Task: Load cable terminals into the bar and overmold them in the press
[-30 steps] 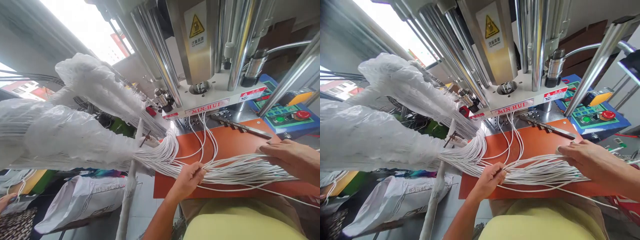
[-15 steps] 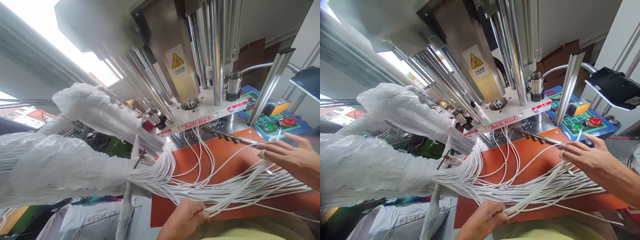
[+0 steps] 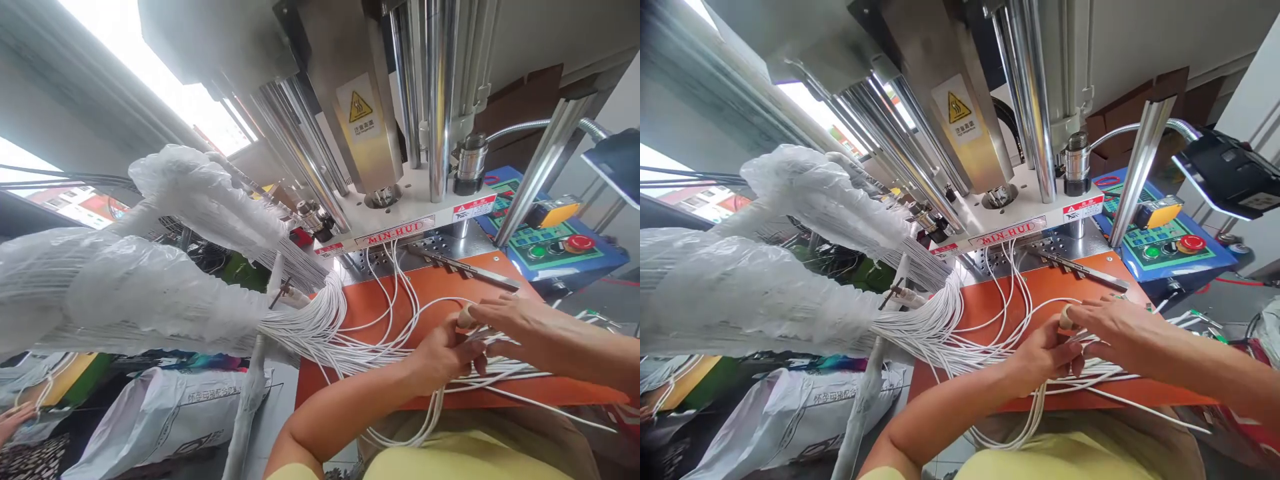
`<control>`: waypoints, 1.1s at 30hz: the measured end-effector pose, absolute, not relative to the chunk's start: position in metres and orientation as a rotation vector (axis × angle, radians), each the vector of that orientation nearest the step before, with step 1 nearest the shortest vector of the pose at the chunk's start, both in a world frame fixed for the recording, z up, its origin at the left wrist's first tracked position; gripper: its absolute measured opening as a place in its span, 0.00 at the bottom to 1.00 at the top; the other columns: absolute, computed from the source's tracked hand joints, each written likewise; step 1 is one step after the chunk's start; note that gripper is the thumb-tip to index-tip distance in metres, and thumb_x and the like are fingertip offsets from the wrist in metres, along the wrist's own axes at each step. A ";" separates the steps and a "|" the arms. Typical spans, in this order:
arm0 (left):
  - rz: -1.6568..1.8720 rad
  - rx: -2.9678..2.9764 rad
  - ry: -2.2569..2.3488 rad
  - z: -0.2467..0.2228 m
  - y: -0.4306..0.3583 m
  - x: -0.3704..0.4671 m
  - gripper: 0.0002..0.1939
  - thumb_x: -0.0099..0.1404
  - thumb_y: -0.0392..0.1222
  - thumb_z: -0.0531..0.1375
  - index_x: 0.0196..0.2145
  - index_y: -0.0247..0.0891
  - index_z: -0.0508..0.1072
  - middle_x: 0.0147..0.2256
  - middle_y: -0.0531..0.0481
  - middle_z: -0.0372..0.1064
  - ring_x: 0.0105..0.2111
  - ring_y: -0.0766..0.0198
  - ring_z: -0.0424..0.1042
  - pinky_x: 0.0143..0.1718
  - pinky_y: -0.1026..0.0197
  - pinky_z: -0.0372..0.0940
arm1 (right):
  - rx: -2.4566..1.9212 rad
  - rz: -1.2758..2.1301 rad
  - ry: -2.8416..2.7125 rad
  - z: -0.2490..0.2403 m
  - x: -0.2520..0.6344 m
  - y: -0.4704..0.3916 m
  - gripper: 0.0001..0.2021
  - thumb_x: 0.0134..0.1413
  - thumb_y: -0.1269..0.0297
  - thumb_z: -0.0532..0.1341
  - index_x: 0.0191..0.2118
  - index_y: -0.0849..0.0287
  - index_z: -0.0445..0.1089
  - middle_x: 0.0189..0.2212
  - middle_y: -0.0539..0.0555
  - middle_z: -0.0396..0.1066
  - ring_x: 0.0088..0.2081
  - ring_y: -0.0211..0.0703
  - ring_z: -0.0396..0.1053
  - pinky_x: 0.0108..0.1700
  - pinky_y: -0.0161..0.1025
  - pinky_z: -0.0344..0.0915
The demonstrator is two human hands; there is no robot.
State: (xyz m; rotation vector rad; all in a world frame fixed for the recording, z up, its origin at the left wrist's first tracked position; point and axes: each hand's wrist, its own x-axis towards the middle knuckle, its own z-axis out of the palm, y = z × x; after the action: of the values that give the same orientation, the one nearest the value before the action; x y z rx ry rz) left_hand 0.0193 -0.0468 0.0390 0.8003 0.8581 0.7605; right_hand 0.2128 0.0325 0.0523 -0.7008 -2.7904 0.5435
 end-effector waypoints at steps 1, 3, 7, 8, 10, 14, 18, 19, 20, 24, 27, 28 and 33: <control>0.757 0.814 0.884 0.039 -0.048 0.018 0.40 0.56 0.64 0.71 0.55 0.38 0.63 0.24 0.58 0.68 0.16 0.75 0.54 0.20 0.67 0.48 | -0.680 0.737 -2.769 0.052 0.224 0.038 0.23 0.53 0.72 0.58 0.55 0.47 0.67 0.44 0.54 0.77 0.47 0.46 0.76 0.46 0.39 0.69; 0.704 0.826 0.891 0.039 -0.051 0.014 0.38 0.59 0.65 0.68 0.55 0.37 0.62 0.23 0.59 0.69 0.14 0.76 0.50 0.19 0.67 0.44 | -0.698 1.082 -2.645 0.048 0.242 0.045 0.33 0.55 0.74 0.53 0.66 0.44 0.57 0.46 0.55 0.77 0.49 0.44 0.75 0.46 0.38 0.69; 0.627 0.793 0.903 0.043 -0.049 0.009 0.32 0.56 0.66 0.68 0.41 0.34 0.68 0.22 0.56 0.68 0.15 0.77 0.49 0.19 0.66 0.41 | -0.874 0.997 -2.399 0.031 0.246 0.039 0.34 0.55 0.76 0.46 0.65 0.44 0.63 0.36 0.52 0.75 0.40 0.41 0.74 0.45 0.39 0.67; 0.636 0.784 0.919 0.044 -0.048 0.009 0.32 0.54 0.67 0.69 0.39 0.34 0.69 0.22 0.56 0.67 0.15 0.76 0.51 0.19 0.65 0.41 | -0.899 0.972 -2.356 0.029 0.244 0.036 0.33 0.56 0.75 0.47 0.65 0.44 0.64 0.36 0.52 0.75 0.41 0.42 0.74 0.47 0.40 0.67; 0.658 0.761 0.925 0.046 -0.045 0.007 0.32 0.54 0.67 0.69 0.37 0.34 0.71 0.20 0.57 0.63 0.16 0.76 0.49 0.19 0.65 0.39 | -0.919 1.122 -2.299 0.030 0.238 0.032 0.27 0.60 0.69 0.52 0.64 0.48 0.66 0.37 0.53 0.74 0.41 0.44 0.72 0.47 0.41 0.67; 0.798 0.868 0.971 0.046 -0.046 0.003 0.27 0.63 0.65 0.64 0.36 0.34 0.70 0.19 0.58 0.59 0.16 0.74 0.47 0.20 0.64 0.40 | -0.877 1.773 -2.025 0.043 0.229 0.022 0.25 0.64 0.46 0.59 0.60 0.54 0.67 0.26 0.49 0.71 0.28 0.39 0.68 0.35 0.36 0.65; 1.027 1.082 1.152 0.043 -0.050 0.004 0.22 0.72 0.60 0.58 0.41 0.35 0.71 0.20 0.59 0.57 0.21 0.72 0.55 0.26 0.66 0.51 | -0.888 2.123 -1.757 0.045 0.220 0.014 0.26 0.64 0.39 0.57 0.56 0.54 0.63 0.29 0.49 0.74 0.17 0.30 0.62 0.21 0.30 0.54; 1.087 1.105 1.199 0.042 -0.050 0.004 0.21 0.73 0.59 0.56 0.43 0.36 0.71 0.20 0.60 0.56 0.21 0.71 0.56 0.27 0.66 0.52 | -0.895 2.155 -1.719 0.042 0.219 0.013 0.25 0.63 0.38 0.57 0.50 0.55 0.65 0.28 0.49 0.74 0.16 0.29 0.61 0.20 0.29 0.50; 1.142 1.133 1.247 0.043 -0.050 0.003 0.20 0.74 0.58 0.55 0.45 0.37 0.70 0.20 0.60 0.56 0.21 0.71 0.56 0.28 0.66 0.53 | -0.890 2.185 -1.678 0.039 0.219 0.012 0.24 0.63 0.38 0.57 0.45 0.56 0.66 0.26 0.50 0.73 0.15 0.29 0.60 0.19 0.29 0.48; 1.235 1.281 1.369 0.046 -0.047 -0.001 0.18 0.74 0.56 0.55 0.41 0.38 0.71 0.24 0.57 0.63 0.24 0.70 0.61 0.32 0.65 0.57 | -0.814 2.327 -1.501 0.026 0.224 0.009 0.21 0.59 0.40 0.63 0.40 0.56 0.68 0.29 0.51 0.74 0.15 0.28 0.60 0.18 0.29 0.48; 1.263 1.201 1.336 0.049 -0.043 -0.007 0.19 0.72 0.57 0.58 0.41 0.37 0.72 0.23 0.57 0.63 0.23 0.70 0.60 0.30 0.65 0.56 | -1.013 2.182 -1.360 0.025 0.226 0.005 0.32 0.53 0.42 0.68 0.60 0.45 0.62 0.32 0.49 0.73 0.14 0.28 0.57 0.17 0.30 0.47; 1.266 1.177 1.338 0.048 -0.041 -0.009 0.19 0.71 0.57 0.60 0.43 0.37 0.73 0.23 0.57 0.63 0.22 0.71 0.59 0.29 0.65 0.55 | -1.074 2.090 -1.307 0.026 0.226 0.002 0.38 0.52 0.43 0.69 0.65 0.41 0.56 0.30 0.48 0.72 0.14 0.29 0.55 0.17 0.31 0.46; 1.192 1.017 1.336 0.039 -0.035 -0.014 0.21 0.68 0.58 0.62 0.47 0.36 0.71 0.26 0.55 0.70 0.16 0.74 0.56 0.20 0.67 0.49 | -1.080 1.705 -1.254 0.027 0.236 -0.007 0.33 0.54 0.41 0.65 0.62 0.44 0.61 0.25 0.51 0.68 0.21 0.41 0.60 0.21 0.39 0.59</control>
State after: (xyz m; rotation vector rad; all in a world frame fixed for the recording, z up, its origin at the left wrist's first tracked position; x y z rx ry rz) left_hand -0.0140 -0.0349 0.0392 1.0170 1.3359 1.1915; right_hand 0.2356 -0.0066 0.0270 -1.0798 -1.2545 1.7054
